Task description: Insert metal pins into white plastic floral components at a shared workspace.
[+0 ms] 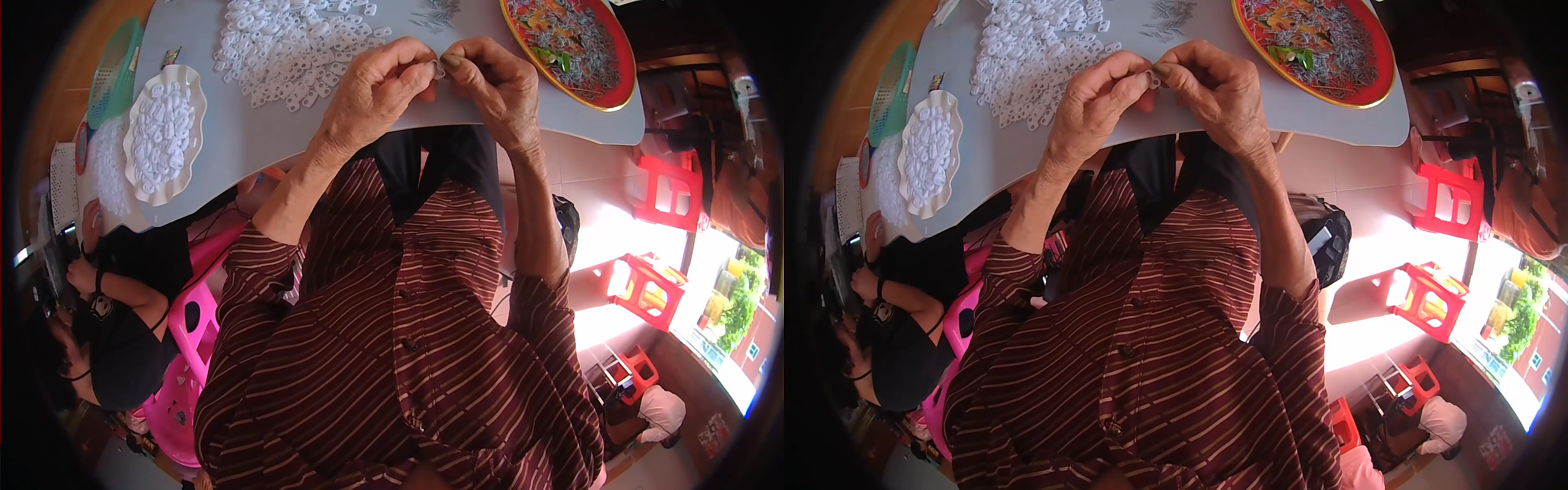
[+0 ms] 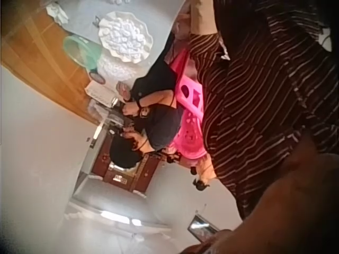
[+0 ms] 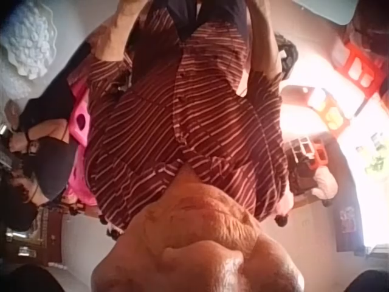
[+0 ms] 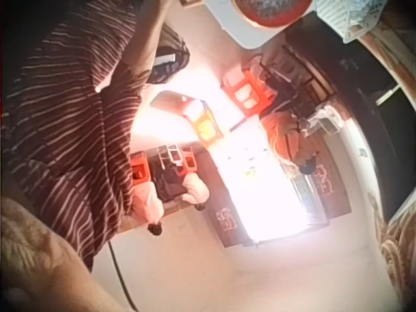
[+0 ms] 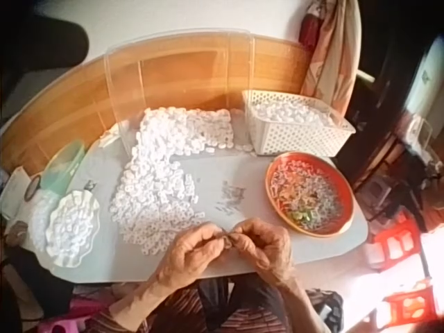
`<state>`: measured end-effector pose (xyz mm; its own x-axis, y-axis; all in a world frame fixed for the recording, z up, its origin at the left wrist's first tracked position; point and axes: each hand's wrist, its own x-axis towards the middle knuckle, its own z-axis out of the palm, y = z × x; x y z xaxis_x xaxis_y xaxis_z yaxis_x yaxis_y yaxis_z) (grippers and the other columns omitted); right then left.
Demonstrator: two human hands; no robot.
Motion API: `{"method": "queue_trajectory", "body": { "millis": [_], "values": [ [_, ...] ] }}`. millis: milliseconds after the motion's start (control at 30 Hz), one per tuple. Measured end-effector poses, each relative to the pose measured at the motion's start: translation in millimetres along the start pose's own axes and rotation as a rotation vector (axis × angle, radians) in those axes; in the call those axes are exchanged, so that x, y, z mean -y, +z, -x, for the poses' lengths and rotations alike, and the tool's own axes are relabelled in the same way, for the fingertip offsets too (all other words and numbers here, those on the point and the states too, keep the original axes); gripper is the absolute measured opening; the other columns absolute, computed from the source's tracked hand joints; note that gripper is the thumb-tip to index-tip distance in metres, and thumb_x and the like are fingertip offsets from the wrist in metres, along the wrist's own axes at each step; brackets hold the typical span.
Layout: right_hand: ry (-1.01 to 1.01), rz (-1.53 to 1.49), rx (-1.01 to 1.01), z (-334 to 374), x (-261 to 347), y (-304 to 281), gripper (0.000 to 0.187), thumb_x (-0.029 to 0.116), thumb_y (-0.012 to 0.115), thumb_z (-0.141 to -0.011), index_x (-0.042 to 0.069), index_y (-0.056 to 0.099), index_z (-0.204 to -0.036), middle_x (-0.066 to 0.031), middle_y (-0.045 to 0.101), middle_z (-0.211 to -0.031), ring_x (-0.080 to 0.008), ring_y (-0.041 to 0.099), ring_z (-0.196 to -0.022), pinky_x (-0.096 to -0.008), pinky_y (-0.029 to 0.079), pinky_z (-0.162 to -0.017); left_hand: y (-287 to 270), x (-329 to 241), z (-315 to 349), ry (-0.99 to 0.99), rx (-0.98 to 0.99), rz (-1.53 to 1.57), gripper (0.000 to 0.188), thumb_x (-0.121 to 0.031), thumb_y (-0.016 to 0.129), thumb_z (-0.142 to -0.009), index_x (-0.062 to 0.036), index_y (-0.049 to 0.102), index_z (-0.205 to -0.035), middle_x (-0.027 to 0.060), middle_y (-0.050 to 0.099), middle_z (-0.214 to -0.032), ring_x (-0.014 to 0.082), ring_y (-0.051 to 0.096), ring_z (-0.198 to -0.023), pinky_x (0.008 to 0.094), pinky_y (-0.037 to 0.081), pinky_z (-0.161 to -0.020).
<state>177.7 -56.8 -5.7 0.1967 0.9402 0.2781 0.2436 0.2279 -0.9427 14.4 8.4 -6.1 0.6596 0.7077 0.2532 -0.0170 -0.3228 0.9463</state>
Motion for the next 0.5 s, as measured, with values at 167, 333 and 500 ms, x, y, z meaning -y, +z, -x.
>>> {"method": "queue_trajectory", "body": {
  "millis": [167, 333, 500],
  "values": [
    [-0.017, 0.080, -0.043, 0.5, 2.8, 3.8, 0.016, 0.017, 0.066, -0.085, 0.001, 0.064, -0.086, -0.0012, 0.061, -0.064, -0.0043, 0.050, -0.057, -0.0205, 0.042, -0.053, 6.5, -3.8, 0.6, 0.063, -0.084, -0.045, 0.011, -0.013, 0.054, -0.090, -0.0021, 0.058, -0.089, 0.0023, 0.058, -0.067, 0.0080, 0.053, -0.062, 0.0234, 0.044, -0.057],
    [0.000, 0.198, -0.073, -0.8, 6.7, 9.5, 0.019, 0.019, 0.065, -0.085, 0.000, 0.063, -0.081, -0.0004, 0.059, -0.060, -0.0048, 0.048, -0.053, -0.0221, 0.040, -0.048, 5.6, -3.6, 0.9, 0.085, -0.115, -0.109, 0.012, -0.013, 0.054, -0.090, -0.0014, 0.057, -0.091, 0.0021, 0.055, -0.066, 0.0081, 0.053, -0.062, 0.0240, 0.044, -0.058],
    [0.045, 0.060, -0.019, -3.5, 7.3, 3.1, 0.020, 0.021, 0.063, -0.087, 0.001, 0.063, -0.086, -0.0008, 0.060, -0.064, -0.0050, 0.050, -0.055, -0.0216, 0.042, -0.050, 2.7, -1.1, 1.1, 0.038, -0.065, -0.054, 0.014, -0.016, 0.054, -0.090, -0.0018, 0.058, -0.091, 0.0014, 0.057, -0.067, 0.0077, 0.054, -0.064, 0.0228, 0.044, -0.058]
  ]
}}
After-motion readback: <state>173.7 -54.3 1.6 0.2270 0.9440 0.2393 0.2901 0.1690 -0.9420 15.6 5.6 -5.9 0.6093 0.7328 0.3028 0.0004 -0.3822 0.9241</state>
